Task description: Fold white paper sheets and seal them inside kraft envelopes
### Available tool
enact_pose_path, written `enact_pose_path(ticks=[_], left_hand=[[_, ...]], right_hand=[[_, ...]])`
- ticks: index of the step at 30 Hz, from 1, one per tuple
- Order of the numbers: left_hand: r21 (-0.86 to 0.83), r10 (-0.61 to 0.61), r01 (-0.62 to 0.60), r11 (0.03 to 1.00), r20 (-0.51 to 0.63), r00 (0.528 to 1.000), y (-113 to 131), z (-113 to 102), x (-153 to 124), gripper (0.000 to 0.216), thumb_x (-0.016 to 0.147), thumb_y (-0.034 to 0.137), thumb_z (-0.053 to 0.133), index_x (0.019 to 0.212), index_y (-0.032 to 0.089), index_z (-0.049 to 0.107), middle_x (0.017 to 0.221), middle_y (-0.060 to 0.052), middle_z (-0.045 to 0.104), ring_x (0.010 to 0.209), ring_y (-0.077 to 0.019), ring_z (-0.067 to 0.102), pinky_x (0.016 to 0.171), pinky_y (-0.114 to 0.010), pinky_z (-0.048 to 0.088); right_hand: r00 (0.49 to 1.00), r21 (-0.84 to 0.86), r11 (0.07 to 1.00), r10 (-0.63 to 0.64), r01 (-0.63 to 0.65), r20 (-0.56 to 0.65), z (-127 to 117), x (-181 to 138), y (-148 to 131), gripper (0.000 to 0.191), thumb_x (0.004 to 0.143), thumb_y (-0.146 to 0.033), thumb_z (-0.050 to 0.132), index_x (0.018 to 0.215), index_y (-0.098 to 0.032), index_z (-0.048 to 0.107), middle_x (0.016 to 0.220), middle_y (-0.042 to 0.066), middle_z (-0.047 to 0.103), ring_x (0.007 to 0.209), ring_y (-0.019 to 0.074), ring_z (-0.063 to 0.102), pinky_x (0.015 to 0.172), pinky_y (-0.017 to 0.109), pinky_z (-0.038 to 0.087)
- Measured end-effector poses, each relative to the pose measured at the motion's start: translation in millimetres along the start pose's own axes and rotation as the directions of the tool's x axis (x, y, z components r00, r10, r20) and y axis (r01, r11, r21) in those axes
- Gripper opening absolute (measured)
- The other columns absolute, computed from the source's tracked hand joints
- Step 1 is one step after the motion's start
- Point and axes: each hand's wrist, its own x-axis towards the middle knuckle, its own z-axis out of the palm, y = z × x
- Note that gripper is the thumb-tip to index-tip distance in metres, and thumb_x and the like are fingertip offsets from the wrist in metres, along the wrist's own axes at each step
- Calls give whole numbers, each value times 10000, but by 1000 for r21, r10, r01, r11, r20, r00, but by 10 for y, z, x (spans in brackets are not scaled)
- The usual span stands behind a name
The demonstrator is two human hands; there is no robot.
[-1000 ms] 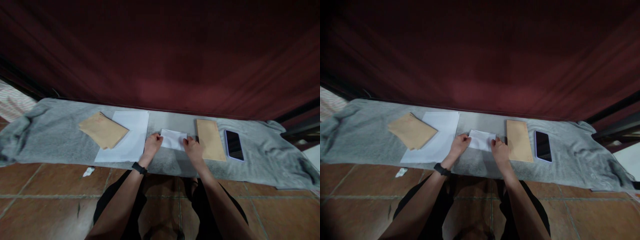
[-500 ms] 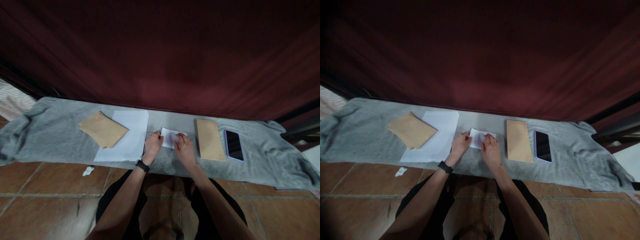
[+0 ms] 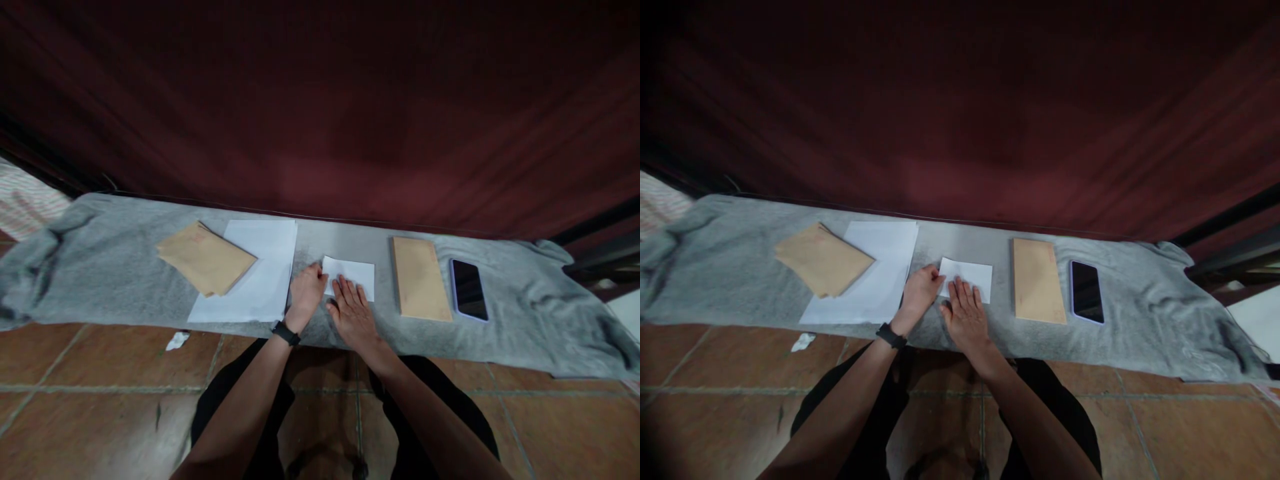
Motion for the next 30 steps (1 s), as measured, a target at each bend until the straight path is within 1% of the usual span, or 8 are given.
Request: enact_pose_path(ticks=[3,6,10,13,17,20,25,30], left_hand=[[26,-4,5,1000,-31,1000,7,-6,-39,206,971,321,558,1112,198,643,976,-82,750,890,-227,717,741,-295,497],[19,51,-49,999,-110,993,45,19,-107,217,983,258,512,1157,176,614,1072,-107,726,980,-240,699,826,-321,514],[-96,298,-321,942,-199,934,157,187,-253,326,1015,297,450,1275,145,575,1324,-153,635,1257,-253,579,1069,-380,448],[-123,424,-442,889,-144,894,211,357,-376,533,1030,422,402,1480,138,412,1545,-159,461,1472,-269,370,1198,-461,326],[-105,452,-454,885,-41,891,139,468,-479,650,1050,493,270,1577,113,251,1637,-168,297,1545,-247,201,1238,-458,258],[-19,464,-464,886,-15,886,16,488,-521,679,1048,505,270,1581,86,240,1648,-169,261,1549,-239,178,1254,-442,229],[127,505,-494,860,-73,860,-140,523,-602,769,1014,583,345,1557,42,290,1633,-199,278,1542,-271,199,1258,-460,223],[175,480,-456,872,-129,868,-198,503,-655,831,986,625,391,1554,26,288,1621,-221,291,1537,-297,208,1253,-479,234]], right_hand=[[1000,-16,1000,-6,6,8,-11,-3,-5,577,1056,-375,369,1568,-112,322,1624,151,320,1494,289,334,1222,522,246],[1000,-25,1000,-7,8,25,-28,-1,0,566,1056,-340,364,1570,-108,313,1627,153,313,1496,290,329,1223,534,245],[995,-12,998,-58,59,77,-20,-13,25,572,1024,-265,414,1559,-80,331,1617,186,321,1504,320,303,1227,557,231],[993,0,996,-93,94,73,14,-39,44,636,977,-231,477,1577,-118,301,1613,174,338,1506,330,293,1232,583,207],[994,-19,994,-106,107,33,29,-76,80,666,975,-245,475,1594,-134,257,1626,160,319,1518,316,269,1237,565,210],[996,-51,995,-87,89,33,-2,-90,135,618,1002,-233,426,1585,-100,269,1636,181,287,1526,300,252,1228,539,247],[1000,-89,996,-4,2,-23,-29,-147,247,552,1039,-224,342,1562,-53,305,1619,201,319,1525,286,256,1216,516,275],[992,-99,991,78,-88,-101,-22,-255,352,606,1048,-314,362,1567,-16,269,1598,228,347,1505,314,295,1206,526,280]])
